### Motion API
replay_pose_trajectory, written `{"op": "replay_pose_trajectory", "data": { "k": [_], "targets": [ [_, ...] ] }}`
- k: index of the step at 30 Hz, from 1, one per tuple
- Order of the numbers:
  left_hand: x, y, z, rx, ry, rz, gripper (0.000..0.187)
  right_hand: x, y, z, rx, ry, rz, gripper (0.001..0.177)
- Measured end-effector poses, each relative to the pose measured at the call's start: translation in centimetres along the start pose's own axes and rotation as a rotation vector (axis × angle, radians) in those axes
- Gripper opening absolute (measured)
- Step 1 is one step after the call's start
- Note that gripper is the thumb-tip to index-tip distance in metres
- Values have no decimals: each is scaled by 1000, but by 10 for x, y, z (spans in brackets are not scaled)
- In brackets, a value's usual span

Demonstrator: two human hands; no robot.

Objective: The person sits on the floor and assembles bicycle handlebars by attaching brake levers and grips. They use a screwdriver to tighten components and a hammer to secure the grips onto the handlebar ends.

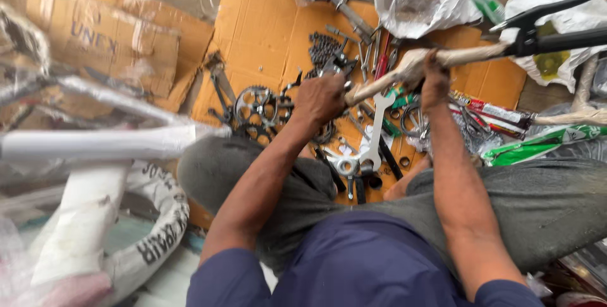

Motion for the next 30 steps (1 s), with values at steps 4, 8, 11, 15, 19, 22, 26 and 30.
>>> {"op": "replay_pose_trajectory", "data": {
  "k": [4, 8, 11, 15, 19, 22, 26, 30],
  "targets": [
    [19, 34, 7, -14, 210, -222, 14, 8, -14, -4, 38, 38, -70, 55],
    [36, 58, 3, -60, 597, -573, 18, 3, -21, 9, -60, 137, -69, 59],
    [43, 60, -3, -80, 696, -779, 15, 15, -21, -1, 44, 164, -50, 56],
    [31, 64, 4, -124, 451, -286, 23, 39, -32, -16, 89, 76, 22, 59],
    [23, 82, 2, -129, 252, -34, 30, 42, -76, -36, 138, -22, 164, 55],
    [26, 135, 24, -276, 13, -391, 32, 33, -116, -35, 204, -53, 215, 46],
    [18, 236, 12, -811, -681, -460, 23, 13, -154, -45, 312, -74, 222, 42],
    [55, 273, 28, -737, -405, -47, 25, -1, -185, -41, 277, -196, 123, 35]
  ]
}}
Point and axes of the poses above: each hand's wrist, its own z-axis towards the middle knuckle, its own x-axis out of the palm, y = z × x, the point moved 2 cm from there along z, towards the middle knuckle, and after that the axes turned 15 degrees about z, right-handed, at the moved point
